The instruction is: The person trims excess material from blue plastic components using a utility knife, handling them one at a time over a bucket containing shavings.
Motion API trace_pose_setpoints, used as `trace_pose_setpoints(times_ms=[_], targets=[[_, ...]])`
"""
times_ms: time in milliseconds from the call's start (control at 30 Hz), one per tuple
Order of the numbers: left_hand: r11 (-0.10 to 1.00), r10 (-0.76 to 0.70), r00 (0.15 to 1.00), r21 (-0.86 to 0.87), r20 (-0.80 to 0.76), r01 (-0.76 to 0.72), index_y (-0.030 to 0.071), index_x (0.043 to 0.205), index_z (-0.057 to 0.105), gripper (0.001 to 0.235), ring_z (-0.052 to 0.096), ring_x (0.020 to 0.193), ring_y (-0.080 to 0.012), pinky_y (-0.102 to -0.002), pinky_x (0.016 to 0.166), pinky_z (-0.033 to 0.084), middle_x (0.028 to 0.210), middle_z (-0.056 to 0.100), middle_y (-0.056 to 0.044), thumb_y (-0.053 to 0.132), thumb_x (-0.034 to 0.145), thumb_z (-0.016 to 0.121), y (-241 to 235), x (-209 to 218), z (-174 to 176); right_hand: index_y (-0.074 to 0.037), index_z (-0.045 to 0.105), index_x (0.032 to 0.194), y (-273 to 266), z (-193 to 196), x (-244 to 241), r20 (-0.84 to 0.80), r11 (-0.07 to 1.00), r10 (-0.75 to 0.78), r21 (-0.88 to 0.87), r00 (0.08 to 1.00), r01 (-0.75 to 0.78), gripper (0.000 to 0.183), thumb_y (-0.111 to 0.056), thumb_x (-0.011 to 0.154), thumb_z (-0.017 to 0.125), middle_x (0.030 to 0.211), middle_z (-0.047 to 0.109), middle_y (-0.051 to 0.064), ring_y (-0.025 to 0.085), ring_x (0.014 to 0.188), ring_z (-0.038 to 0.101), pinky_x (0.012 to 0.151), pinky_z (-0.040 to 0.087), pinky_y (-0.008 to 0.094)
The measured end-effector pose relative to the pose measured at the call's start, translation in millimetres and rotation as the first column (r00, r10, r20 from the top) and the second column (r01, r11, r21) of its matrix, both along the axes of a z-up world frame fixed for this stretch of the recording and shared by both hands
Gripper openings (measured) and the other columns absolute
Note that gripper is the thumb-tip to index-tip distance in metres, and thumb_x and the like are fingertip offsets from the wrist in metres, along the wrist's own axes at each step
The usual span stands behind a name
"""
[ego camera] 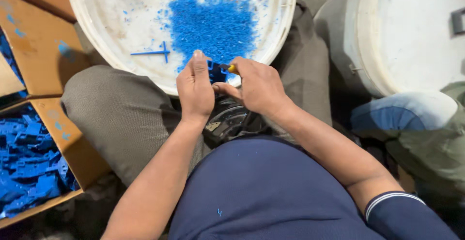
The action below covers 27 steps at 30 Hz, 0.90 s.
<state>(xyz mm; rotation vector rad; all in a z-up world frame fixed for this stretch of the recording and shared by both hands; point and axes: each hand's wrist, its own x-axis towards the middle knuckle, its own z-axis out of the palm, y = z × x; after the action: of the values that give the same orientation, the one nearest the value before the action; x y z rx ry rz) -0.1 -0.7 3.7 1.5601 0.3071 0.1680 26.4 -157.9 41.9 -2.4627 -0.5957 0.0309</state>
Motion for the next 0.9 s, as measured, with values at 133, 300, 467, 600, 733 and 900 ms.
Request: trace_pose_setpoints(times_ms=[133, 300, 467, 600, 733, 900], targets=[[0.999, 0.009, 1.0, 0.047, -0.018, -0.008, 0.003, 0.088, 0.061, 0.046, 0.044, 0.069, -0.0067, -0.032, 0.058, 0.042, 0.072, 0.053, 0.002, 0.039, 0.111, 0.046, 6, 3, 8, -0.003, 0.063, 0.1, 4, -6, 0, 0.014, 0.999, 0.038, -0.017, 0.999, -0.037, 0.052, -0.047, 0.085, 0.084, 0.088, 0.071, 0.017, 0.038, 0.08, 0.069, 0.065, 0.053, 0.046], [0.983, 0.011, 1.0, 0.182, 0.005, -0.012, 0.002, 0.084, 0.056, 0.048, 0.039, 0.066, -0.0124, -0.035, 0.058, 0.04, 0.067, 0.048, -0.005, 0.039, 0.113, 0.047, 12, 5, 12, -0.003, 0.063, 0.097, 12, -9, 7, -0.012, 0.994, 0.081, -0.066, 0.997, -0.082, 0.049, -0.048, 0.088, 0.081, 0.086, 0.071, 0.016, 0.037, 0.078, 0.069, 0.066, 0.054, 0.045], [0.976, 0.026, 1.0, 0.215, 0.001, -0.026, 0.002, 0.083, 0.058, 0.047, 0.041, 0.062, -0.0175, -0.036, 0.058, 0.041, 0.066, 0.052, -0.008, 0.038, 0.112, 0.047, 18, 8, 15, -0.003, 0.065, 0.096, 19, -10, 9, -0.075, 0.989, 0.068, -0.126, 0.995, -0.077, 0.051, -0.052, 0.09, 0.076, 0.082, 0.071, 0.016, 0.038, 0.074, 0.069, 0.063, 0.054, 0.046], [0.987, 0.034, 0.999, 0.16, -0.001, -0.033, 0.003, 0.081, 0.057, 0.048, 0.046, 0.06, -0.0195, -0.038, 0.058, 0.044, 0.066, 0.054, -0.009, 0.039, 0.111, 0.049, 22, 7, 13, -0.002, 0.066, 0.097, 21, -15, 9, -0.061, 0.987, 0.063, -0.145, 0.996, -0.072, 0.048, -0.048, 0.091, 0.076, 0.083, 0.071, 0.019, 0.04, 0.076, 0.069, 0.064, 0.054, 0.048], [0.974, 0.028, 1.0, 0.226, -0.013, -0.024, 0.004, 0.083, 0.06, 0.045, 0.052, 0.062, -0.0212, -0.041, 0.059, 0.043, 0.071, 0.057, -0.01, 0.037, 0.111, 0.05, 22, 6, 17, -0.002, 0.067, 0.094, 25, -11, 10, -0.16, 0.979, 0.022, -0.198, 0.987, -0.053, 0.045, -0.045, 0.089, 0.078, 0.077, 0.069, 0.021, 0.041, 0.074, 0.068, 0.064, 0.053, 0.049], [0.999, -0.005, 0.99, -0.038, -0.141, -0.001, 0.003, 0.079, 0.058, 0.044, 0.059, 0.054, -0.014, -0.038, 0.053, 0.047, 0.062, 0.056, -0.007, 0.038, 0.106, 0.051, 20, 3, 21, -0.006, 0.068, 0.083, 27, -18, -3, -0.122, 0.968, 0.035, -0.243, 0.992, -0.064, 0.036, -0.039, 0.094, 0.076, 0.076, 0.069, 0.019, 0.041, 0.072, 0.067, 0.064, 0.05, 0.051]])
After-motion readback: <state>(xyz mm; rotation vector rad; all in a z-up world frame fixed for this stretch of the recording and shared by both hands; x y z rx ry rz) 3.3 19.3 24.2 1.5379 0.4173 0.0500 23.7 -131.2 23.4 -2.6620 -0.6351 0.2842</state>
